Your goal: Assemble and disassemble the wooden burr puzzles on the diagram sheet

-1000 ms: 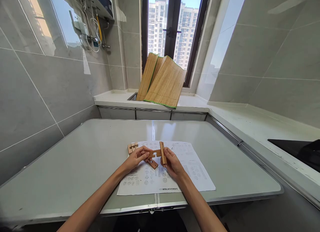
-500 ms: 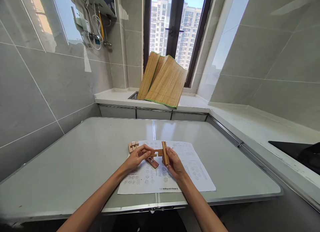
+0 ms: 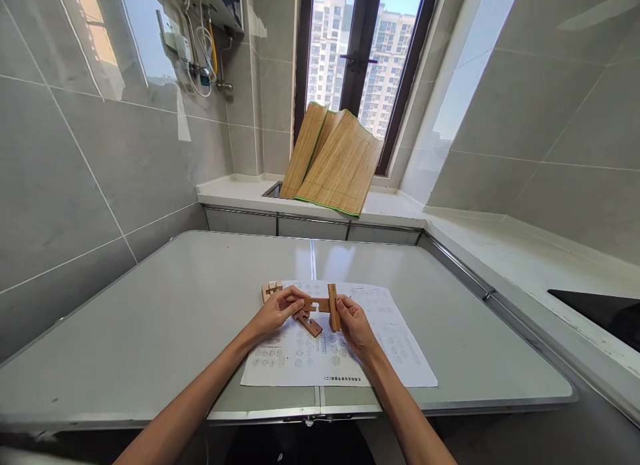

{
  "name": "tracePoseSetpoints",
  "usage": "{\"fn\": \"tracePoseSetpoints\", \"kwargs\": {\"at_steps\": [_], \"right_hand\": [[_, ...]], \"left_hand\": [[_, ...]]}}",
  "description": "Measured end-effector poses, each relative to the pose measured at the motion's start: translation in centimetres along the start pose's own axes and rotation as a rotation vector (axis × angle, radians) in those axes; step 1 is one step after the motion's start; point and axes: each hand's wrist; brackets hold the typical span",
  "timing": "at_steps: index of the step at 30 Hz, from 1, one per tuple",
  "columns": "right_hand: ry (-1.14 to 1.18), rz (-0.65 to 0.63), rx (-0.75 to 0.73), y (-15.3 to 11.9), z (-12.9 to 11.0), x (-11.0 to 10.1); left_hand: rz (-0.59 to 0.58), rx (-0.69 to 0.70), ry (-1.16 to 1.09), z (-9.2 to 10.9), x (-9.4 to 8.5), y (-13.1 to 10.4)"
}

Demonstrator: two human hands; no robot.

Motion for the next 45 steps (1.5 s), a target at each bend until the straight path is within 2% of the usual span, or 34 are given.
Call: {"fn": "tracePoseSetpoints", "kwargs": {"at_steps": [4,8,12,14,18,20,23,27,31,34,39,45], "right_hand": [[-0.013,0.041,-0.034,0.0,-0.1,0.0],[0.026,0.008,-0.007,0.0,-0.3,0.2],[0.048,0.082,-0.107,-0.1,-0.9,-0.6],[-0.044,0.130,-0.109,-0.2,-1.2,-1.3],[-0.445,0.143,0.065,0.1,-1.0,-2.2],[-0.669,0.162,0.093,0.5,-0.5,-2.2],[-0.954,0.159,0.086,1.2,0.4,-1.8],[-1.131,0.095,0.072,1.8,1.2,-0.6],[-1.270,0.043,0.084,2.1,1.3,0.7],[-1.334,0.027,0.075,1.9,1.3,1.2],[-1.341,-0.004,0.040,1.0,1.2,1.2],[-1.222,-0.096,-0.010,-2.3,-0.3,0.4]], "left_hand": [[0.005,0.001,0.004,0.0,0.2,0.0],[0.002,-0.012,0.060,0.1,0.1,-0.1],[0.092,0.006,0.125,0.3,-1.8,-0.4],[0.161,0.012,0.164,0.5,-3.1,-0.7],[0.244,-0.041,0.251,0.7,-4.2,-1.3],[0.224,-0.083,0.339,0.8,-3.8,-1.4],[0.117,-0.156,0.430,1.0,-2.9,-1.6],[0.014,-0.213,0.473,1.4,-2.1,-1.8],[-0.011,-0.236,0.545,1.4,-1.9,-1.9],[0.017,-0.212,0.613,1.2,-1.7,-1.8],[0.027,-0.129,0.855,0.3,-1.0,-1.9],[0.034,-0.128,0.979,0.0,-0.4,-2.0]]}}
Point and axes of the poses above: each hand's wrist, its own y-axis towards the middle knuckle, its own x-axis out of the palm, z = x × y, and after that the axes turned 11 degrees about -z, right-handed
